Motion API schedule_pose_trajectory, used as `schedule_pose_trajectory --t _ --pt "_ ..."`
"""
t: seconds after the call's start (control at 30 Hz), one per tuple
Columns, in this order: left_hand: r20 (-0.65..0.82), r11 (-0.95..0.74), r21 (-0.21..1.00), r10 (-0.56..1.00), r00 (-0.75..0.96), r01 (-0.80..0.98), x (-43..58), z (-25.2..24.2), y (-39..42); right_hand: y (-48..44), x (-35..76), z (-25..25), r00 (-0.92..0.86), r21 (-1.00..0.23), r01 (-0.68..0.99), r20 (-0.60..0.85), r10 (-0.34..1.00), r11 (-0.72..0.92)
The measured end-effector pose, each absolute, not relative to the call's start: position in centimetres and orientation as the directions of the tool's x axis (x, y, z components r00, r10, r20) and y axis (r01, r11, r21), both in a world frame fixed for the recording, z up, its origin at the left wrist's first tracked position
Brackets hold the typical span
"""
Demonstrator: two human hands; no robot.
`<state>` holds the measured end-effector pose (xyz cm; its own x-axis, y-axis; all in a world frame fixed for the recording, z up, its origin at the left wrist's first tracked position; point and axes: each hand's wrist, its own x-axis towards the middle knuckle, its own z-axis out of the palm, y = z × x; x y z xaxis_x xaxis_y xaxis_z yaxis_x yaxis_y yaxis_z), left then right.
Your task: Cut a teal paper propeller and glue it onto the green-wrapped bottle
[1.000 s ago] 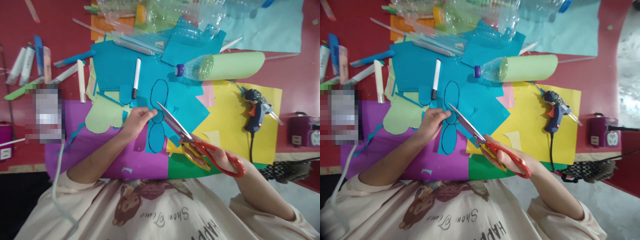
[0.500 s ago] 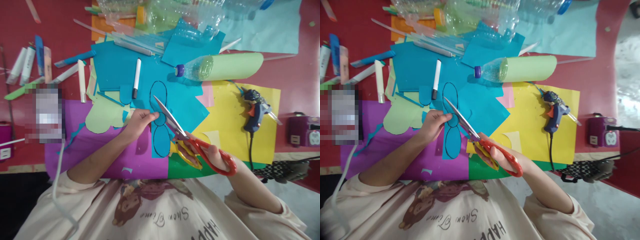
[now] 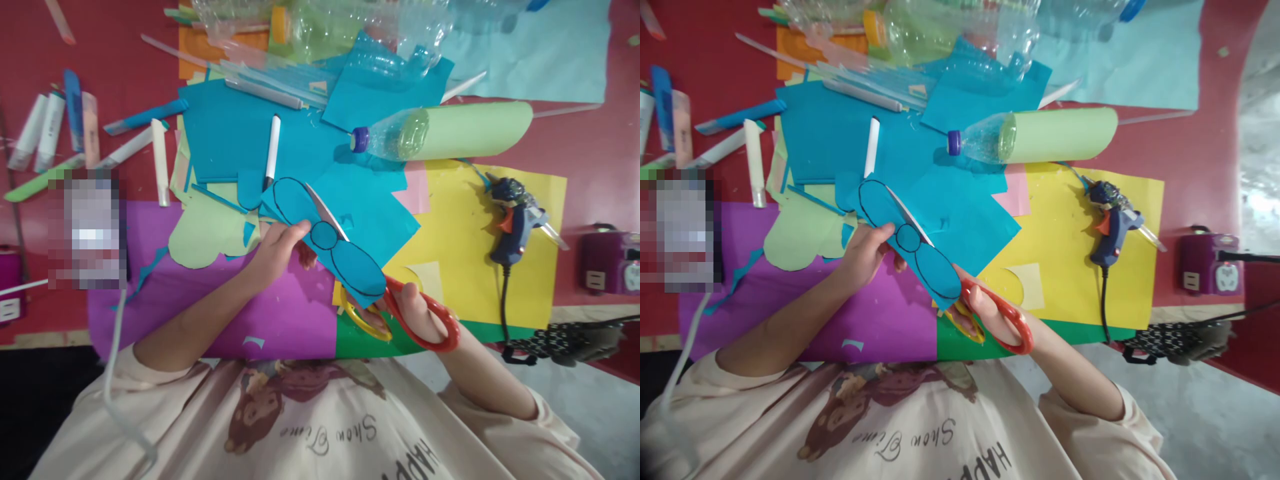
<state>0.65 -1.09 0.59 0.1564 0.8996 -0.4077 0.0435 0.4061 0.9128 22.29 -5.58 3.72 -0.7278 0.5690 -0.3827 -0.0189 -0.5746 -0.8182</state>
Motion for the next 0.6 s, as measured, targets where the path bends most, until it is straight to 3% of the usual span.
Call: schedule_pose_trajectory --t 0.13,0.37,0.6 --pt "-0.399 0.408 0.913 0.886 0.238 0.009 0.9 1.1 -1.1 -6.0 22.2 3.0 -0.714 -0.796 -0.043 -0.398 0.576 -0.604" --pt "-0.41 0.424 0.905 0.878 0.246 -0.008 0.9 0.9 -1.0 -5.5 21.6 4.3 -0.665 -0.854 0.085 -0.432 0.609 -0.514" --pt "-0.412 0.434 0.901 0.868 0.278 -0.02 1.0 1.0 -1.1 -6.2 22.2 3.6 -0.71 -0.892 0.019 -0.33 0.622 -0.452"
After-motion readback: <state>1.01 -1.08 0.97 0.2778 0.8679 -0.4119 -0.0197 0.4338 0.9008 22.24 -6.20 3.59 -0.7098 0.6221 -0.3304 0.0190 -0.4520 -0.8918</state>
